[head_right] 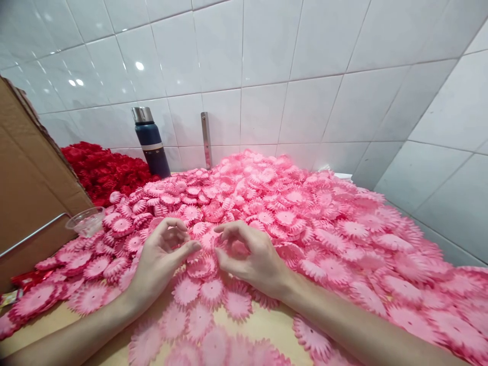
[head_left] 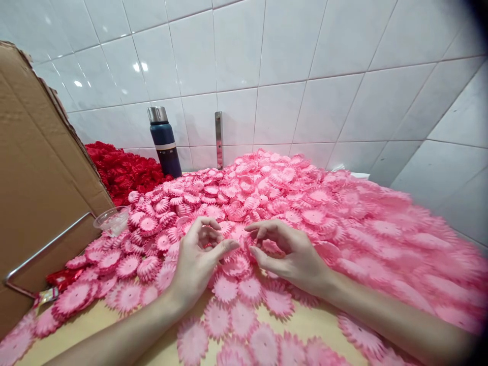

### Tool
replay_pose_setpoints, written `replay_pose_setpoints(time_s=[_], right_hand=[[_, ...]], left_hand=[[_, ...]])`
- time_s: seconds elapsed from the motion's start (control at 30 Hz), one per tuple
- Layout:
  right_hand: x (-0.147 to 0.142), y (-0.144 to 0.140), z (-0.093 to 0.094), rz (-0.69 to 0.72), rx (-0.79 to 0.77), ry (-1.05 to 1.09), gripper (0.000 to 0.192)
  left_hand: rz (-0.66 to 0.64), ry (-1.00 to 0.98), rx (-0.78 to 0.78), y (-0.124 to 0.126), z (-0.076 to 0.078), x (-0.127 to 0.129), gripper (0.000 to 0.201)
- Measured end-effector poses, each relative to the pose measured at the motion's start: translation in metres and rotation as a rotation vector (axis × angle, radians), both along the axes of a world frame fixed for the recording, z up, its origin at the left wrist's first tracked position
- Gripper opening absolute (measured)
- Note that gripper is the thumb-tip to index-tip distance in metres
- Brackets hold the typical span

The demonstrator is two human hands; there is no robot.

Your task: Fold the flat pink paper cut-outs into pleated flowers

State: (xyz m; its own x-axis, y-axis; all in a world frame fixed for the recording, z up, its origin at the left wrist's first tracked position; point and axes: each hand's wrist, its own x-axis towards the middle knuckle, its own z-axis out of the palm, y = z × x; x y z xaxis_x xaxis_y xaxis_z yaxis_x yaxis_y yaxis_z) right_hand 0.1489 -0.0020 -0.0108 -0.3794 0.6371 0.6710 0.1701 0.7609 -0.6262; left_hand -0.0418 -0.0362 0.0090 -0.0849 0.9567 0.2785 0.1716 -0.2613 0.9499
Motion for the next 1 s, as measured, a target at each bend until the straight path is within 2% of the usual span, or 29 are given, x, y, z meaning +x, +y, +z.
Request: replay_pose_setpoints(time_s=[0.13, 0.2, 0.27, 0.5, 0.83, 1.0], right_hand=[[0.0006, -0.0007, 0.0005, 0.175, 0.165, -0.123, 0.029], [0.0010, -0.0002, 0.0001, 0.256, 0.175, -0.210, 0.033], [0.0012, 0.0006, -0.0008, 0.275, 0.169, -0.244, 0.036], [0.0005, 0.0029, -0.0045, 0.168, 0.255, -0.256, 0.037], [-0.0021, 0.0022, -0.0001, -0.048, 0.184, -0.163, 0.036], [-0.0010, 0.0052, -0.0003, -0.182, 0.071, -0.151, 0.034]], left_hand=[[-0.026, 0.040, 0.033, 0.0004, 0.0011, 0.0012, 0.018], [-0.080, 0.019, 0.014, -0.0001, 0.0024, 0.0028, 0.013], [-0.117, -0.007, 0.001, -0.0008, 0.0035, 0.0039, 0.010], [-0.053, -0.080, 0.012, 0.0003, 0.0018, 0.0013, 0.015], [0.106, -0.045, 0.137, -0.0036, 0.0030, 0.0056, 0.013], [0.129, -0.064, 0.170, -0.0046, 0.0050, 0.0051, 0.013]])
